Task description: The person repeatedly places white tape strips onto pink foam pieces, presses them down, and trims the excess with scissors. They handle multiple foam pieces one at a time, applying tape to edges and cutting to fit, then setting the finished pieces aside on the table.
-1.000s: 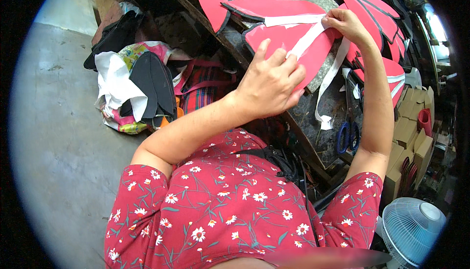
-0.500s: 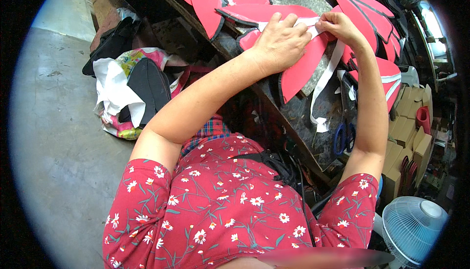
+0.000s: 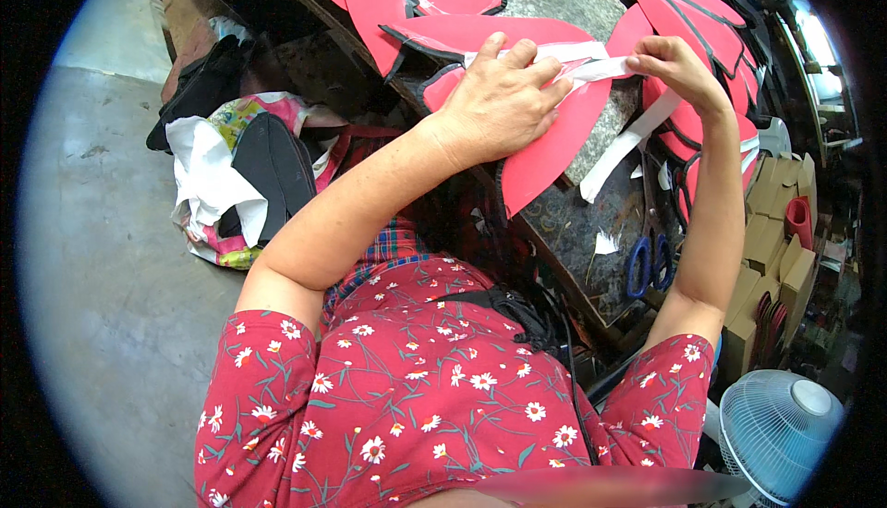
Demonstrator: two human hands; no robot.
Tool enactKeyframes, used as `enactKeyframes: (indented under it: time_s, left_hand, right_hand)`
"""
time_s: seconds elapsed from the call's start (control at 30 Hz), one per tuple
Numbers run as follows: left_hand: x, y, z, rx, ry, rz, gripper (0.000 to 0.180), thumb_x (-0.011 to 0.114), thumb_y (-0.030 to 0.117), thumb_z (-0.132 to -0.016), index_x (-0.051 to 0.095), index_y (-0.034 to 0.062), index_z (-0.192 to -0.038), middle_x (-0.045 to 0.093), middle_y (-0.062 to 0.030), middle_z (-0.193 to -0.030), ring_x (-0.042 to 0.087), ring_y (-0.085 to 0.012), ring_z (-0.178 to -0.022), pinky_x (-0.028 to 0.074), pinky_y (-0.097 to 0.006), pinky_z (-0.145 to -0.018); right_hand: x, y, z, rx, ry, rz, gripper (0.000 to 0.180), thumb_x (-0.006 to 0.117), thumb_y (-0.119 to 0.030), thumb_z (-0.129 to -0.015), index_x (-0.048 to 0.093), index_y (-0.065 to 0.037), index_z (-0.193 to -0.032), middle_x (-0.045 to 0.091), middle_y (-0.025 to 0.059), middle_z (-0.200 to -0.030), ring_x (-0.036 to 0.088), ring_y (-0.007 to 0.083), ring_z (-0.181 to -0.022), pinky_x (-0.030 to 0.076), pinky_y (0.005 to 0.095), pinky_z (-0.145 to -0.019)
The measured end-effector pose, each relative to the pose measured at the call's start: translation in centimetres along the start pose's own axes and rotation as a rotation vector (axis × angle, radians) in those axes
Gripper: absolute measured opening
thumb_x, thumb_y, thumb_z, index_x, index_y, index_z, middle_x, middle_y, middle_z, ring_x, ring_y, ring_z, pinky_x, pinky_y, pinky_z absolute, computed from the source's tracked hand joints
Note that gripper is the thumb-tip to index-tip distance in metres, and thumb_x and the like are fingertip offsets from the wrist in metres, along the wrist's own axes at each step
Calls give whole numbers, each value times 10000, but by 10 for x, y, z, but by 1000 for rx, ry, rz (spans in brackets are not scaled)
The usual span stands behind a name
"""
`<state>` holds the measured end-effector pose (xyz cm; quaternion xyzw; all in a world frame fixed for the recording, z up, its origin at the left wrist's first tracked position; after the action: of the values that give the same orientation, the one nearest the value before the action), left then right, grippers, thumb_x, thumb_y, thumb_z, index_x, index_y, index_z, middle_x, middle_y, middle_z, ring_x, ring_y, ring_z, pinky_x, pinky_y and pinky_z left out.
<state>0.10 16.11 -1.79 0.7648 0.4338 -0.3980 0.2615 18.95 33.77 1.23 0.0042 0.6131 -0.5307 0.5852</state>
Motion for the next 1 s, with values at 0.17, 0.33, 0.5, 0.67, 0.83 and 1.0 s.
enactKeyframes:
  time_s: [0.17,0.33,0.5,0.67,0.83,1.0]
  left_hand:
    - [-3,1,-7,113,35,0,342,648,276,-817,665,145,-1133,613,-3,-1180,549,-219,-1093,388,-428,-976]
    - [15,-10,-27,191,-83,152,225,618,244,-841,658,131,-1031,648,9,-1165,580,-233,-1096,432,-414,-958]
    - [31,-6,-41,129,25,125,230,610,206,-893,667,137,-1105,631,-40,-1049,585,-245,-1038,453,-376,-943]
    - [36,-8,-38,163,28,63,391,592,222,-876,643,144,-1256,612,-57,-1128,548,-258,-1122,438,-388,-979]
    - [40,-10,-47,143,-42,78,481,557,255,-840,618,140,-1303,608,-83,-1164,538,-280,-1137,423,-433,-975]
    - [48,-13,-64,69,-152,94,528,543,290,-830,595,149,-1336,607,-100,-1193,541,-293,-1121,425,-448,-928]
  right_hand:
    - [5,6,-20,21,112,191,279,673,-268,-856,723,0,-912,661,80,-712,620,153,-681,491,321,-684]
    - [9,-1,-19,54,130,225,249,681,-243,-851,683,6,-846,604,28,-675,562,99,-654,454,293,-629]
    - [10,-11,-14,88,210,326,234,701,-252,-855,671,-20,-847,613,36,-673,578,132,-650,457,311,-634]
    - [14,-50,40,-160,688,781,227,736,-301,-836,688,-115,-958,642,69,-828,655,248,-844,508,374,-748]
    - [39,-55,145,140,579,561,236,747,-281,-834,656,-81,-918,611,81,-799,629,273,-816,478,407,-697]
    - [83,-38,227,613,377,415,284,778,-293,-805,648,-55,-888,630,100,-782,627,285,-752,469,418,-657]
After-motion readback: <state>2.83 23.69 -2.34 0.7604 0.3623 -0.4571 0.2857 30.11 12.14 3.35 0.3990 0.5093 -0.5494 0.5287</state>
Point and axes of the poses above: each hand's wrist, its own z-axis away from the middle knuckle, its own x-axis out of the palm, y = z × x, the point moved 5 cm from there along -z, towards the middle knuckle
